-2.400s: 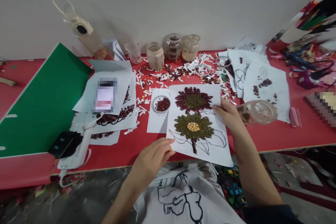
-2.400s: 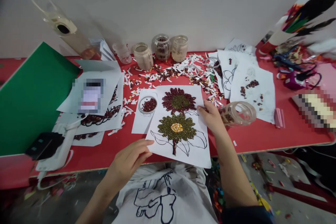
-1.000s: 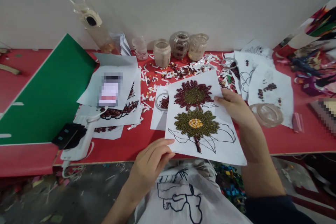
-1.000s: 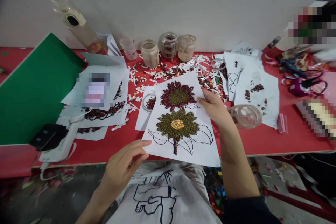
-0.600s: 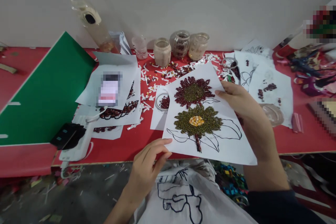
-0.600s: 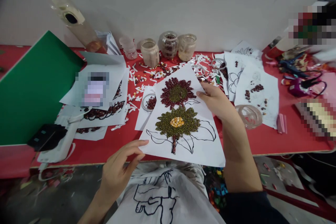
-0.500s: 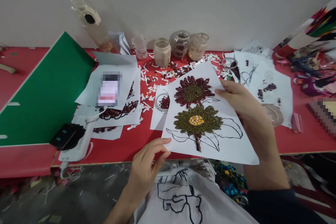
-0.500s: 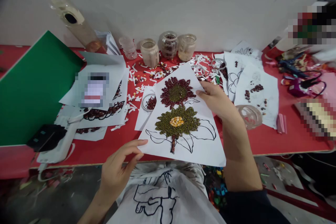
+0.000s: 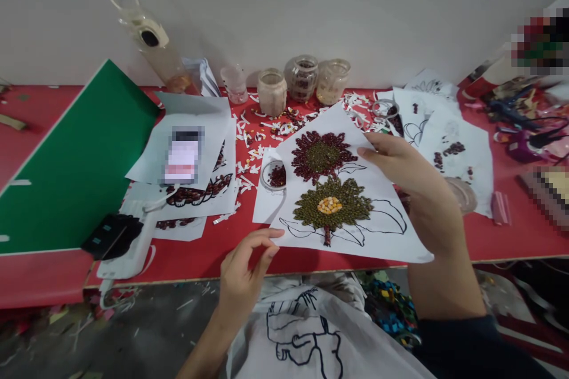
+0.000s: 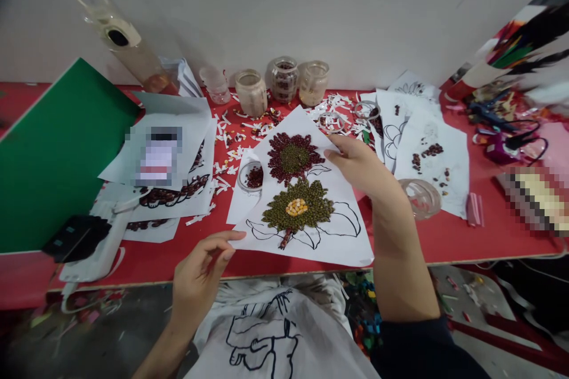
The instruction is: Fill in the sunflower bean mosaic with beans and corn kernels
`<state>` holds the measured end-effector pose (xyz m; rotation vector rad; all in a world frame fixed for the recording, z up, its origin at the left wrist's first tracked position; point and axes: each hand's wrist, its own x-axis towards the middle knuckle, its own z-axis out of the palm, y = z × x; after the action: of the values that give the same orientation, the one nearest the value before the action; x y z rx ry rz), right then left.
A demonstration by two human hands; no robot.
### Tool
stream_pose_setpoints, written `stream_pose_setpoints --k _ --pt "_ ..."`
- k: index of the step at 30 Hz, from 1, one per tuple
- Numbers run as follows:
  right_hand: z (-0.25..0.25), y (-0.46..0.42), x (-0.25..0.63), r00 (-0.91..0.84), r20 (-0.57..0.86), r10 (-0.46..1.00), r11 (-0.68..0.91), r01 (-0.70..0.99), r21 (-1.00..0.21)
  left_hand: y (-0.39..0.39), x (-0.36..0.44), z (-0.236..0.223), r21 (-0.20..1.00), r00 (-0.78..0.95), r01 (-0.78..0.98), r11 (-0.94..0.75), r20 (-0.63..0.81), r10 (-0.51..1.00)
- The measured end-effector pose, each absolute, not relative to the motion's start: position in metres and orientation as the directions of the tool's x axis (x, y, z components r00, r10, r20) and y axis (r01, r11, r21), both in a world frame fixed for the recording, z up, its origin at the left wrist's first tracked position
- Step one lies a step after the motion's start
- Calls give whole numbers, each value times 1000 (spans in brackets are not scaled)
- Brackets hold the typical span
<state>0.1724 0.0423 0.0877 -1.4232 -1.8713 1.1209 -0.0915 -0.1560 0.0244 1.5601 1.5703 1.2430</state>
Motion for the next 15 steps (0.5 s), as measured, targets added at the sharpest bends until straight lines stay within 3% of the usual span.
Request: stream_pose_setpoints --k 15 --pt "100 34 162 -274 -94 957 58 497 -866 -154 -94 18 976 -194 218 11 33 980"
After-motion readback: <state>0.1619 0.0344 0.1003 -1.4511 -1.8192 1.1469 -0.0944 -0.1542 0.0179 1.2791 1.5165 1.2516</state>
